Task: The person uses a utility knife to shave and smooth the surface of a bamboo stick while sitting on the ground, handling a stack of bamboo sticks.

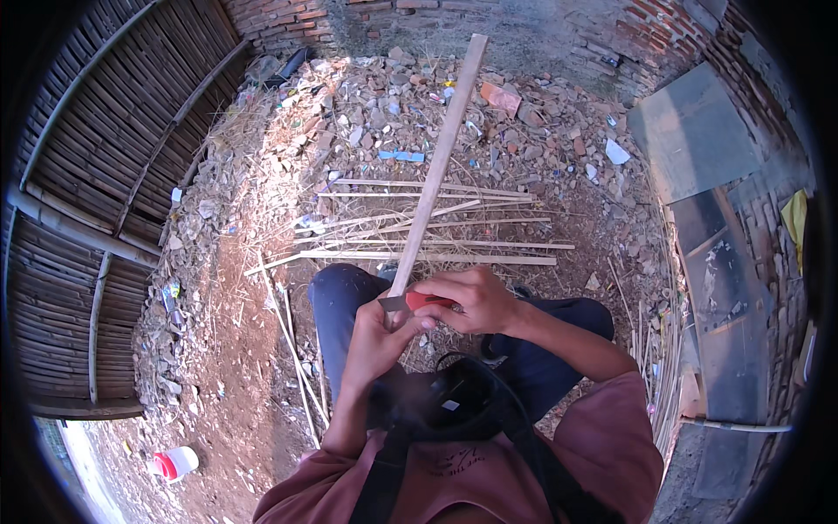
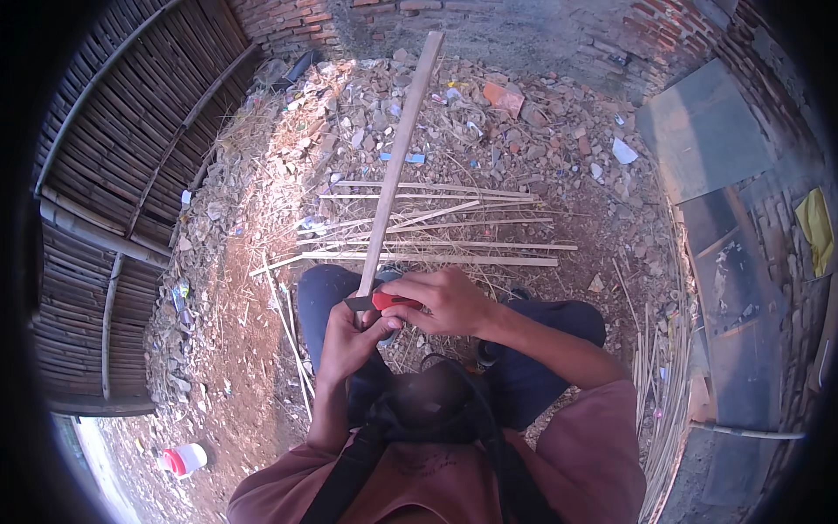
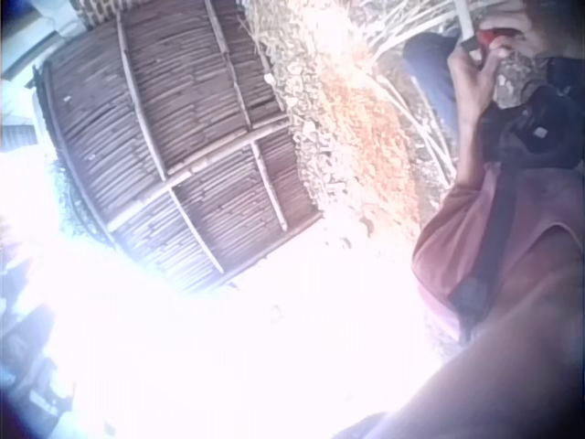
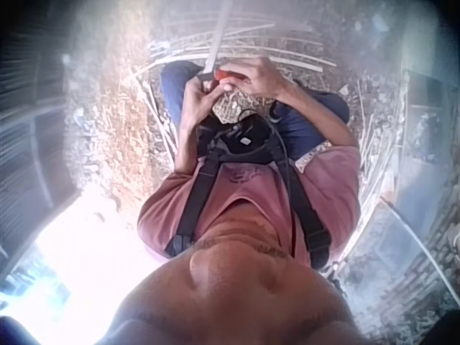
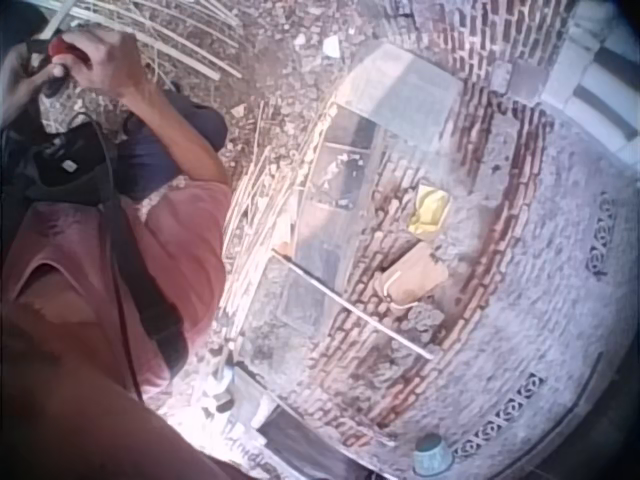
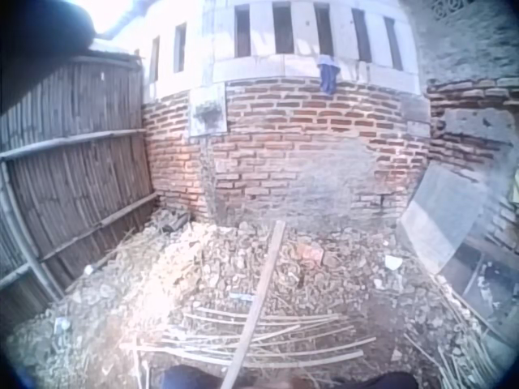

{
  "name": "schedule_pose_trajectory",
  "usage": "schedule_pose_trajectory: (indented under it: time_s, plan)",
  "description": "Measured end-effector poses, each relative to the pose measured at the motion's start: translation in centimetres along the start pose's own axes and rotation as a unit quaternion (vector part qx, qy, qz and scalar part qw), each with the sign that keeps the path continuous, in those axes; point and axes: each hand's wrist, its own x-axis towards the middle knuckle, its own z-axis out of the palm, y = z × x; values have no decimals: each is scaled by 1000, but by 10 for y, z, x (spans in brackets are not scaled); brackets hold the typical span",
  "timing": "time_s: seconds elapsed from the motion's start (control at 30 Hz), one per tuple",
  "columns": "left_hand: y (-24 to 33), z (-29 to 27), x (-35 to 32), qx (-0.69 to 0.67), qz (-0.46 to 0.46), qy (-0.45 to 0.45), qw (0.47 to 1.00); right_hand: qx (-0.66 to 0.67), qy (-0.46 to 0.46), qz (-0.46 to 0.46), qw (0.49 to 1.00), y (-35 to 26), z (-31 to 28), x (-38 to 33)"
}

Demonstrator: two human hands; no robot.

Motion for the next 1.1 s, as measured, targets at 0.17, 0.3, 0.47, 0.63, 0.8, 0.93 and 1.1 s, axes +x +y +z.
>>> schedule_pose_trajectory:
  time_s: [0.17,0.3,0.47,0.63,0.8,0.93,1.1]
  plan:
    - [4,4,1,44,12,23,999,-6,17,4,1000,2,4,-3]
    - [-5,0,1,72,12,41,996,-40,23,11,999,-4,5,-3]
    - [-6,-1,2,111,2,41,993,-89,20,29,995,-11,4,-5]
    - [-11,1,3,113,21,88,990,-96,37,40,994,-12,7,-5]
    - [-6,5,5,167,25,98,981,-64,54,63,995,-11,8,-6]
    - [2,8,6,192,10,110,975,-71,59,71,993,-12,8,-5]
    - [7,12,9,194,22,114,974,-82,64,76,992,-13,6,-4]
